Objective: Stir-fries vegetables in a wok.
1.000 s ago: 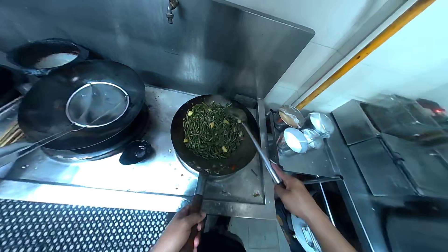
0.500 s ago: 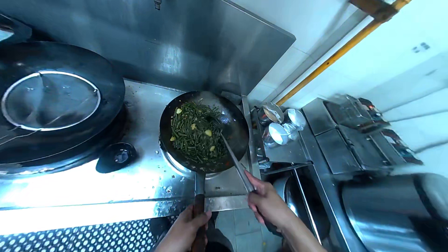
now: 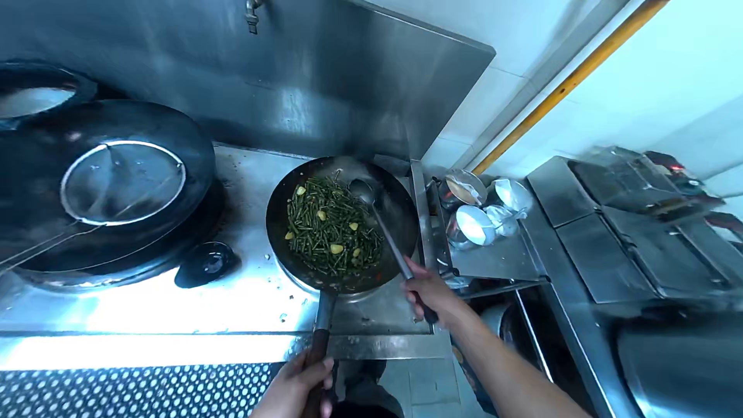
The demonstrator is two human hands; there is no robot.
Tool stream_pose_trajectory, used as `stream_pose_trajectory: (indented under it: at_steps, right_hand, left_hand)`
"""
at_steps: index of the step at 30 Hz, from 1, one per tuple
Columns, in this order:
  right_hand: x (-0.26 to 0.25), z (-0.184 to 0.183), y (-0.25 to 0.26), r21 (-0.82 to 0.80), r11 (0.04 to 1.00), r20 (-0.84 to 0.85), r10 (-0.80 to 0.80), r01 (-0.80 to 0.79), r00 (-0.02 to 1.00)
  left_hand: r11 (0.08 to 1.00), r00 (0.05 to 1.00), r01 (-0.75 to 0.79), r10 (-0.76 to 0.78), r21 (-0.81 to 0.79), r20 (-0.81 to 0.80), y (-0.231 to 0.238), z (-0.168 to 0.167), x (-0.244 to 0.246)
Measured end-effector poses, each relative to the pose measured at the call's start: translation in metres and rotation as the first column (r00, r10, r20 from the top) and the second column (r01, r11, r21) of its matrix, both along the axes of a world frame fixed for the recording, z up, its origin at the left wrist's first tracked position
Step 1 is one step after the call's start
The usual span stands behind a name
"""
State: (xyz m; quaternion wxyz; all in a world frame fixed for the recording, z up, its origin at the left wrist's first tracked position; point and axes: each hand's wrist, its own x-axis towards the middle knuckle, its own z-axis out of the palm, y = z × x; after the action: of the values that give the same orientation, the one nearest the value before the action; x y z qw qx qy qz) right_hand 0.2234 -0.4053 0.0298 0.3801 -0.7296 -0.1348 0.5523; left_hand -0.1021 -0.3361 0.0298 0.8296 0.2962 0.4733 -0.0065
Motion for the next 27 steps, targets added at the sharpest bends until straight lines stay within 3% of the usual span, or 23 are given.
stream_pose_trajectory:
  at_steps: [2, 5, 8, 11, 14, 18, 21, 23, 27]
  right_hand:
    - [-0.019, -0.001, -0.008, 0.037, 0.99, -0.356, -0.115, 0.137, 0.927]
    - [-0.015, 0.004, -0.033, 0.112, 0.988, -0.522, -0.036, 0.11, 0.852]
    - [-0.004, 0.032, -0.057, 0.106, 0.988, -0.318, 0.138, -0.109, 0.938]
    - [-0.004, 0.069, -0.073, -0.006, 0.937, 0.015, 0.349, -0.349, 0.937]
    - [-0.003, 0.107, -0.083, -0.23, 0.843, 0.3, 0.537, -0.486, 0.789]
    - [-0.003, 0.155, -0.096, -0.491, 0.75, 0.517, 0.661, -0.444, 0.544]
    - [-0.008, 0.194, -0.101, -0.647, 0.658, 0.54, 0.752, -0.385, 0.377]
    - [-0.017, 0.21, -0.1, -0.729, 0.578, 0.485, 0.814, -0.366, 0.32]
    - [-0.043, 0.201, -0.079, -0.845, 0.408, 0.343, 0.91, -0.346, 0.235]
  left_hand:
    - [0.998, 0.999, -0.045, 0.046, -0.042, 0.02, 0.001, -0.004, 0.002]
    - [0.997, 0.997, -0.073, 0.073, -0.003, 0.009, -0.007, 0.01, 0.009]
    - [0.997, 0.997, -0.083, 0.083, 0.005, -0.006, -0.019, 0.029, 0.018]
    - [0.994, 0.993, -0.112, 0.113, 0.02, -0.035, -0.017, 0.015, 0.022]
    - [0.995, 0.994, -0.095, 0.096, 0.036, -0.041, -0.02, 0.02, 0.026]
    - [0.999, 0.998, -0.038, 0.038, 0.0, -0.046, -0.009, 0.009, 0.018]
    - [1.0, 0.999, -0.025, 0.025, -0.003, -0.032, 0.004, -0.003, 0.007]
    - [1.0, 1.0, -0.013, 0.013, -0.017, 0.008, 0.008, -0.008, 0.003]
    - [0.998, 0.999, 0.038, -0.036, -0.053, 0.039, 0.011, -0.011, 0.001]
